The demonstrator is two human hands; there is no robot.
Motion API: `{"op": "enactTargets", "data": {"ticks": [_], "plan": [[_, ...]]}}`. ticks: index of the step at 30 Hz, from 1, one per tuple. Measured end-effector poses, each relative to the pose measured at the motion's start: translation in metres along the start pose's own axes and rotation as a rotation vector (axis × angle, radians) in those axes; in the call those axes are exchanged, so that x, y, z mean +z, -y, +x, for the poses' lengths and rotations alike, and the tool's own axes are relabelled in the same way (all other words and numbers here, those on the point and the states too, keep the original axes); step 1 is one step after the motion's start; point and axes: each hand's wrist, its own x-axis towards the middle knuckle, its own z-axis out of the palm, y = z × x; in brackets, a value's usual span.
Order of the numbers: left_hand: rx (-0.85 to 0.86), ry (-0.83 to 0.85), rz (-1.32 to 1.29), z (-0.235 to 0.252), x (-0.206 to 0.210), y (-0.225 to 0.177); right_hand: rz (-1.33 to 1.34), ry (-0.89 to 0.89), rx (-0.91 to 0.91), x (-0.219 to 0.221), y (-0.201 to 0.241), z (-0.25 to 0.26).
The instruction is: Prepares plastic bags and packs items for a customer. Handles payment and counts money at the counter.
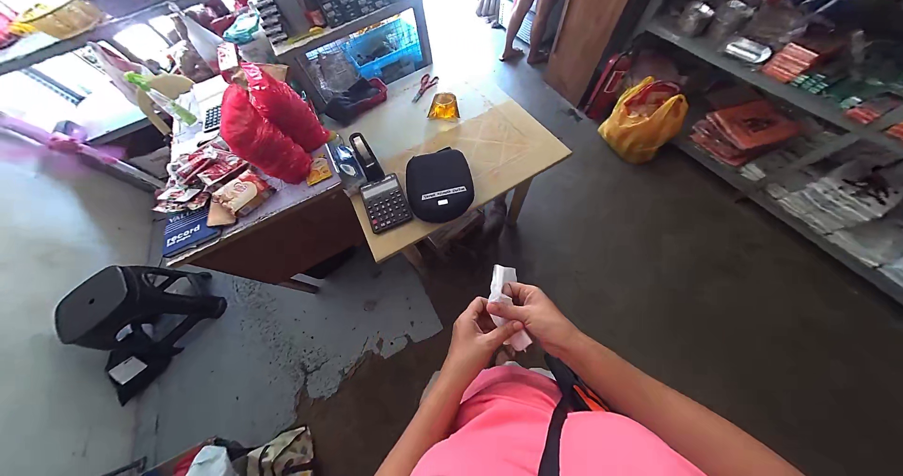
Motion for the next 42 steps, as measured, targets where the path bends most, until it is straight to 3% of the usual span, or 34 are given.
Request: {"op": "enactTargets", "data": {"ticks": [7, 15, 17, 19, 21, 24, 27, 31, 34, 37, 40, 42], "plan": [[-0.019, -0.191, -0.213, 0.038, -0.023, -0.026, -0.15, 0.029, -0.066, -0.028, 0.022, 0.061], [0.018, -0.44, -0.811, 0.111, -0.096, -0.071, -0.917, -0.15, -0.109, -0.056, 0.052, 0.135], [0.085, -0.394, -0.675, 0.14, -0.114, -0.082, -0.944, -0.177, -0.039, -0.064, 0.065, 0.156], [0.203, -0.319, -0.334, 0.171, -0.125, -0.089, -0.908, -0.121, -0.036, -0.068, 0.076, 0.172], [0.317, -0.235, -0.024, 0.201, -0.134, -0.097, -0.831, 0.05, -0.15, -0.064, 0.093, 0.185], [0.355, -0.052, 0.147, 0.238, -0.136, -0.105, -0.673, 0.272, -0.427, -0.045, 0.12, 0.201], [0.329, 0.156, 0.155, 0.263, -0.132, -0.106, -0.542, 0.182, -0.567, -0.017, 0.132, 0.225], [0.418, 0.315, 0.16, 0.282, -0.143, -0.114, -0.826, -0.009, -0.414, -0.016, 0.143, 0.255], [0.451, 0.223, 0.428, 0.289, -0.171, -0.116, -0.857, -0.039, -0.424, -0.036, 0.155, 0.274], [0.386, -0.111, 0.713, 0.291, -0.198, -0.108, -0.771, 0.011, -0.483, -0.054, 0.173, 0.292], [0.305, -0.397, 0.889, 0.295, -0.22, -0.097, -0.775, 0.196, -0.612, -0.063, 0.184, 0.319], [0.19, -0.473, 0.934, 0.297, -0.218, -0.091, -0.902, 0.321, -0.602, -0.06, 0.193, 0.34]]}}
